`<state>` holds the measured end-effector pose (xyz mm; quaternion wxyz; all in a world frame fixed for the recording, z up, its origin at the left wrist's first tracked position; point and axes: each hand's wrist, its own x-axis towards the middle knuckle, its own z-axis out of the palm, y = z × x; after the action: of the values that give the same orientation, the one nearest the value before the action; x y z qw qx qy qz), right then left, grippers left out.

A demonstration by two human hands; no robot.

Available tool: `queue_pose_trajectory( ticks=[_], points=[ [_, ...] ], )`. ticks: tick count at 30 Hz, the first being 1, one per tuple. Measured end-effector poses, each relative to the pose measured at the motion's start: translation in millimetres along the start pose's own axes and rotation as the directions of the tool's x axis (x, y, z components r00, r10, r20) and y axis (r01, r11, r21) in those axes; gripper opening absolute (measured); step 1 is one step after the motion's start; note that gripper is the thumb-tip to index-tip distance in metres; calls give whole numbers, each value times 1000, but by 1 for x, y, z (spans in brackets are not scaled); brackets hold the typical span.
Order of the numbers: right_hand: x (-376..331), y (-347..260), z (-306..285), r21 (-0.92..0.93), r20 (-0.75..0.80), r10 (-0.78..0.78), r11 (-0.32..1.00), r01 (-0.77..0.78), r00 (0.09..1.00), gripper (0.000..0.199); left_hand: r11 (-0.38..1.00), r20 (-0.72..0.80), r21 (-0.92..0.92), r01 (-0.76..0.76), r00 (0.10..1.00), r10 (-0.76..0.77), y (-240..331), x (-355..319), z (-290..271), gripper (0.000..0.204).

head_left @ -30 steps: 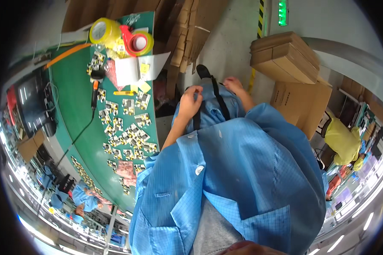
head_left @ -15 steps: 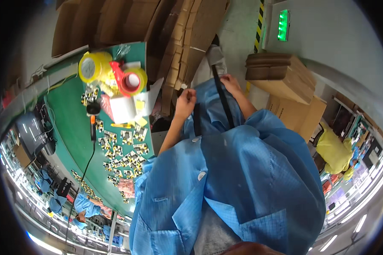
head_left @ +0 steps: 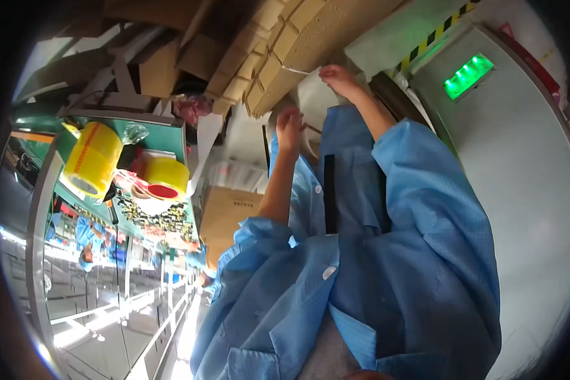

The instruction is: Placing small electronic circuit boards into pink anti-static bubble bags at an assembly station.

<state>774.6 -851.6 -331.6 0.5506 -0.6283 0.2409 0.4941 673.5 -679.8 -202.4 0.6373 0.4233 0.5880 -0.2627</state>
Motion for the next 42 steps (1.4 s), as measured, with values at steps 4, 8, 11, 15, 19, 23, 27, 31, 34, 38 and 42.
queue_pose_trajectory(
  ticks=[4,8,11,15,19,23,27,31,34,38,42],
  points=[
    [30,35,45,89,-19,63,994,-61,998,42,1000,-115,13,-15,993,17,32,51,28,25],
    [28,28,86,242,-180,124,967,-78,976,40,1000,-147,22,5,989,-2,40,100,14,25],
    [20,7,92,506,-84,185,854,-118,979,35,996,-70,-72,50,996,-55,38,126,21,17],
    [20,-8,92,570,-73,276,800,-187,958,28,995,-171,-74,62,982,-74,39,124,49,16],
    [24,-12,90,654,-136,407,722,-227,903,18,993,-178,-118,29,983,-49,47,120,56,14],
    [25,-6,96,588,-198,369,786,-191,908,19,983,-318,-182,4,946,-63,49,117,61,12],
    [28,11,99,456,-263,163,889,-26,951,17,994,-274,-108,-26,962,-4,40,122,52,12],
    [35,23,81,-277,-216,-333,922,269,918,20,971,-279,-64,-228,939,202,37,120,73,11],
    [21,12,99,-358,-298,-416,883,303,859,24,946,-456,134,-295,829,323,34,116,69,13],
    [15,1,97,-458,-263,-477,827,327,839,30,915,-322,288,-283,871,370,19,121,47,22],
    [19,3,91,-530,-249,-486,792,302,837,27,963,-333,43,-267,905,266,28,125,49,21]
  ],
)
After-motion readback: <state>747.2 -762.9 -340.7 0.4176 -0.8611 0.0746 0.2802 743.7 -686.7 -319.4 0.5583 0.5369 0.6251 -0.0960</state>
